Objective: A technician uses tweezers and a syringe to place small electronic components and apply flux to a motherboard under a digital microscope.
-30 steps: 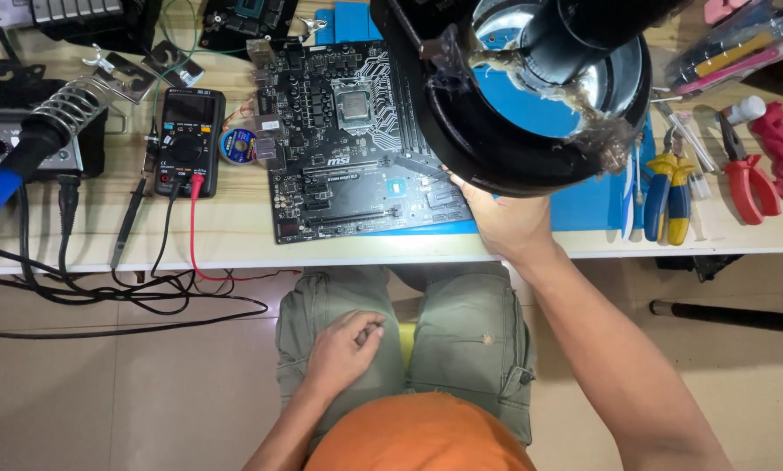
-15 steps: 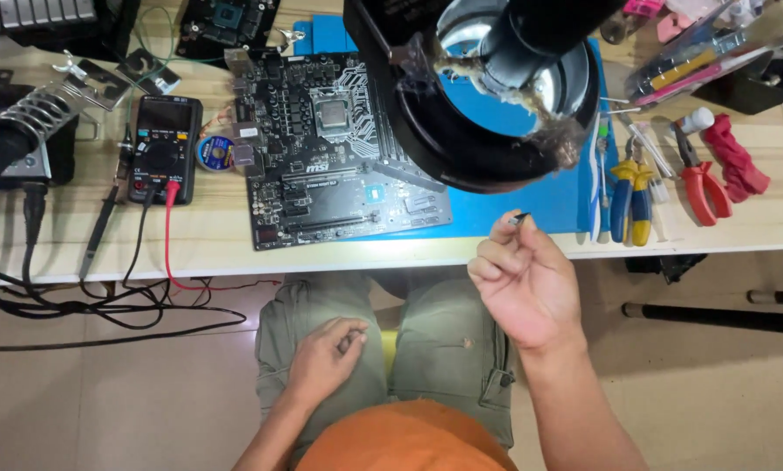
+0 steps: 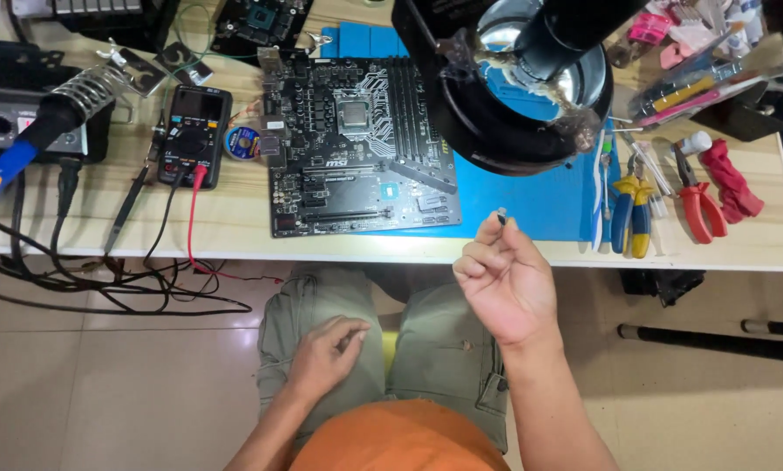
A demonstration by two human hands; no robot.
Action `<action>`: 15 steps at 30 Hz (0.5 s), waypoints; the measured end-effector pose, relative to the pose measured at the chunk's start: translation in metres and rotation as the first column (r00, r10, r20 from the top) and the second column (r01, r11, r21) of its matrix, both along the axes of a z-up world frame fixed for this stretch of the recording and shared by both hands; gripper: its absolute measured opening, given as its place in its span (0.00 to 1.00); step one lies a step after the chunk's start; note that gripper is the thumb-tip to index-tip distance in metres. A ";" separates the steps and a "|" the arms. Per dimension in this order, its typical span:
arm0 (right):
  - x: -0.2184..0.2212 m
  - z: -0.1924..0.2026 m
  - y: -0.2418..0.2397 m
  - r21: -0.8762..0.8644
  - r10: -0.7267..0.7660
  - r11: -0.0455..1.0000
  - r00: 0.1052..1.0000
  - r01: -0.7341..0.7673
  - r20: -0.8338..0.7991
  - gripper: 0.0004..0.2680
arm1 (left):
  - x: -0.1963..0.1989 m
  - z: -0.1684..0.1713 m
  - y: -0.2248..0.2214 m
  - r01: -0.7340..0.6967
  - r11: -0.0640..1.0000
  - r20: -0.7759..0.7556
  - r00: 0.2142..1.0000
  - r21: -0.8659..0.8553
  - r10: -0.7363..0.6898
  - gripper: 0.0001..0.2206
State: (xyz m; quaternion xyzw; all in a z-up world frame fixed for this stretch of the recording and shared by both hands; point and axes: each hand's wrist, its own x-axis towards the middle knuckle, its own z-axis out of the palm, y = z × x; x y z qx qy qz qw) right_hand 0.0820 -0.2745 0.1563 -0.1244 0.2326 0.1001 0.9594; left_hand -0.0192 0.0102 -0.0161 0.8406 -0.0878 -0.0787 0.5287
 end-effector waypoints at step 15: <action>0.022 -0.014 0.003 -0.373 0.012 0.925 0.977 0.071 0.215 0.02 | 0.038 0.069 -0.038 0.088 0.974 0.550 0.834 -0.208 0.042 0.04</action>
